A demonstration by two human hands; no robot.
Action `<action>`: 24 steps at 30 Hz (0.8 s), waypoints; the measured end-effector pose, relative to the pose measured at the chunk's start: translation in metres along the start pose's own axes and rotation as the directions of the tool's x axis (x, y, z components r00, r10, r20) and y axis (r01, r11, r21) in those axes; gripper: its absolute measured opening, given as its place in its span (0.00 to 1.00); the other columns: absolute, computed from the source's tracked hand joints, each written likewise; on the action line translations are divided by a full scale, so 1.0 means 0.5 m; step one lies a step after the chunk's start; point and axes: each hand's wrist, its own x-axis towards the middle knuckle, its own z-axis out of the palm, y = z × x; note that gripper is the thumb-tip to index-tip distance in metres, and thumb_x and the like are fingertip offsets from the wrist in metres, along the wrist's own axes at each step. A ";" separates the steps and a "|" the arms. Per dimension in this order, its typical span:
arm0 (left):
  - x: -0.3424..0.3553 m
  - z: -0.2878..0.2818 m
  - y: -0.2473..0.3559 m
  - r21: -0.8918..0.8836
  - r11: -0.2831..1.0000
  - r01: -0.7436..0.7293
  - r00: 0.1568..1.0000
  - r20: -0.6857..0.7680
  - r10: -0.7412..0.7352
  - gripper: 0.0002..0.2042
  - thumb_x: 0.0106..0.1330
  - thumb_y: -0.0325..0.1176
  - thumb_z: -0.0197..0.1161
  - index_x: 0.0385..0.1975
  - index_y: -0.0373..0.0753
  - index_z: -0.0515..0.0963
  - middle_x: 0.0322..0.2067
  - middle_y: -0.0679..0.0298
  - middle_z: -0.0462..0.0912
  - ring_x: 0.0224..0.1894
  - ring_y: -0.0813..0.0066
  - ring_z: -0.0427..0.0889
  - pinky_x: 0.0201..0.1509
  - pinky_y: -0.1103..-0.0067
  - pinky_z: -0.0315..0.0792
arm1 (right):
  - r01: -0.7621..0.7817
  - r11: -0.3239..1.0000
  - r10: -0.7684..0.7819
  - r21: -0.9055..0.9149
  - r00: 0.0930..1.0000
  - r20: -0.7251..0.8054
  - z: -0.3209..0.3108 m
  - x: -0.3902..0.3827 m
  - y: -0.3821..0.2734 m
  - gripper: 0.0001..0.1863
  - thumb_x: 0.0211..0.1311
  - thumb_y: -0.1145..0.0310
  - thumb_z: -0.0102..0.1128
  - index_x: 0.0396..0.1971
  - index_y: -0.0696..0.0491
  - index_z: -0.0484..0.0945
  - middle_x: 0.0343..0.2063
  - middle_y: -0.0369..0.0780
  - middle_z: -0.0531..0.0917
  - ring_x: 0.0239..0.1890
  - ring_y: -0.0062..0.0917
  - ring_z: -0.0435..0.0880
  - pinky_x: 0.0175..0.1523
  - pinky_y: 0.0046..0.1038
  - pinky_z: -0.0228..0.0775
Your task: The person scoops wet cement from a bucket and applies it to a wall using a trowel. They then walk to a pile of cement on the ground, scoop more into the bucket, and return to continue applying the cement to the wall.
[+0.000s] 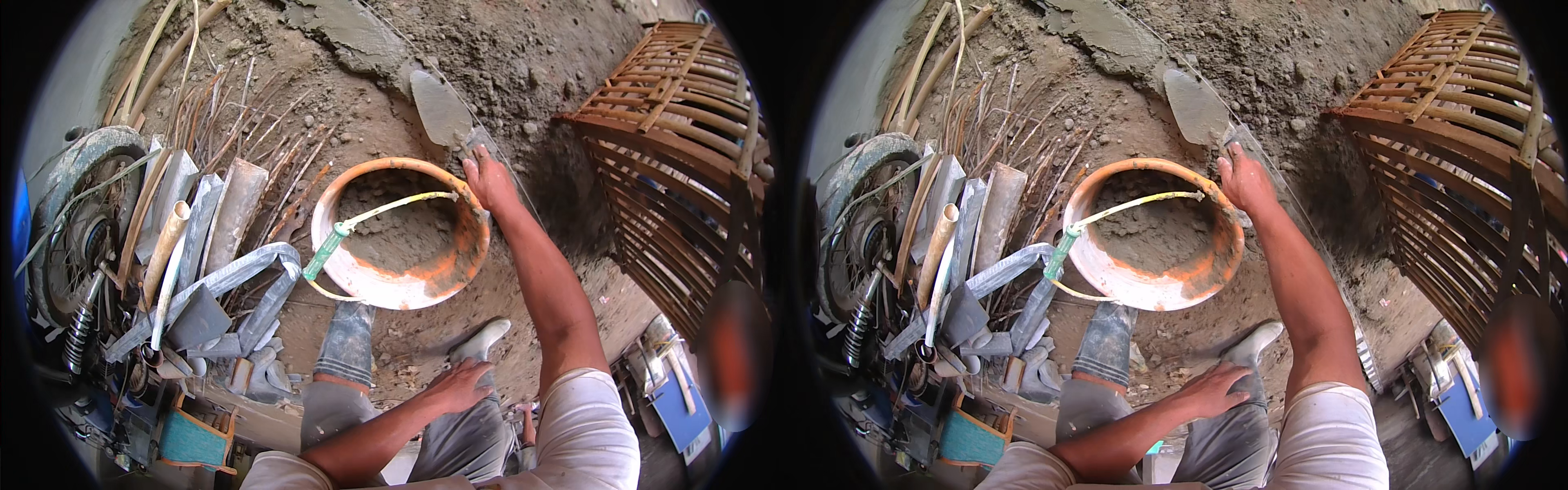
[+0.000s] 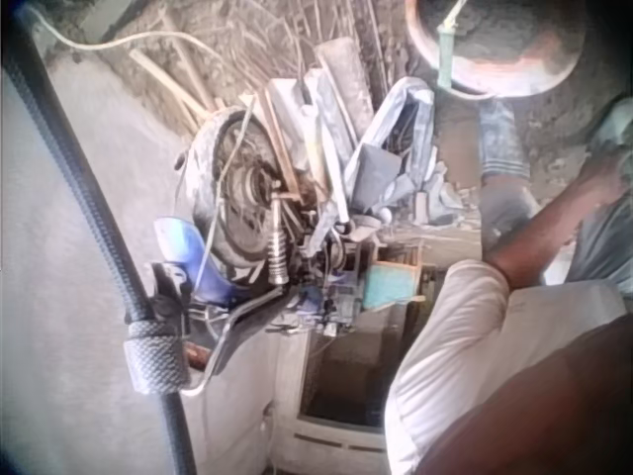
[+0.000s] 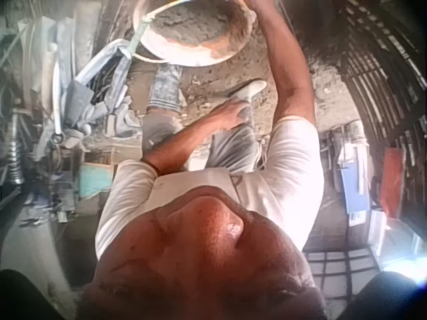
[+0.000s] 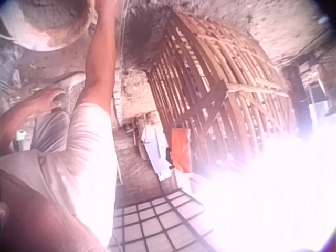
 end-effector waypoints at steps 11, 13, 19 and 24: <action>0.000 0.007 -0.005 0.015 0.999 -0.033 0.999 -0.027 0.034 0.28 0.68 0.47 0.57 0.66 0.45 0.63 0.61 0.52 0.66 0.63 0.47 0.67 0.65 0.59 0.66 | 0.070 0.998 -0.069 0.005 0.993 -0.095 0.029 0.025 0.044 0.28 0.69 0.52 0.47 0.61 0.58 0.68 0.43 0.61 0.81 0.49 0.57 0.79 0.56 0.50 0.69; 0.000 0.006 -0.003 0.006 1.000 -0.022 0.999 -0.026 0.022 0.28 0.68 0.47 0.58 0.66 0.45 0.63 0.61 0.52 0.66 0.63 0.47 0.67 0.65 0.59 0.66 | 0.081 0.997 -0.082 -0.016 0.991 -0.109 0.032 0.000 0.056 0.28 0.69 0.52 0.47 0.60 0.57 0.69 0.43 0.61 0.81 0.48 0.56 0.79 0.55 0.50 0.69; -0.003 0.003 0.002 -0.037 0.999 0.000 1.000 -0.017 0.000 0.27 0.69 0.45 0.58 0.64 0.40 0.66 0.62 0.50 0.66 0.65 0.50 0.65 0.69 0.64 0.61 | 0.141 0.989 -0.144 -0.046 0.987 -0.069 -0.021 0.055 -0.057 0.26 0.69 0.52 0.47 0.60 0.52 0.69 0.40 0.58 0.82 0.46 0.56 0.80 0.52 0.51 0.70; 0.000 0.003 -0.003 -0.042 0.999 -0.013 1.000 -0.026 0.012 0.27 0.68 0.45 0.59 0.64 0.40 0.66 0.60 0.50 0.67 0.65 0.50 0.65 0.68 0.65 0.61 | 0.151 0.986 -0.155 -0.069 0.986 -0.055 -0.006 0.071 -0.042 0.27 0.70 0.52 0.46 0.62 0.52 0.67 0.41 0.59 0.82 0.46 0.56 0.79 0.53 0.51 0.70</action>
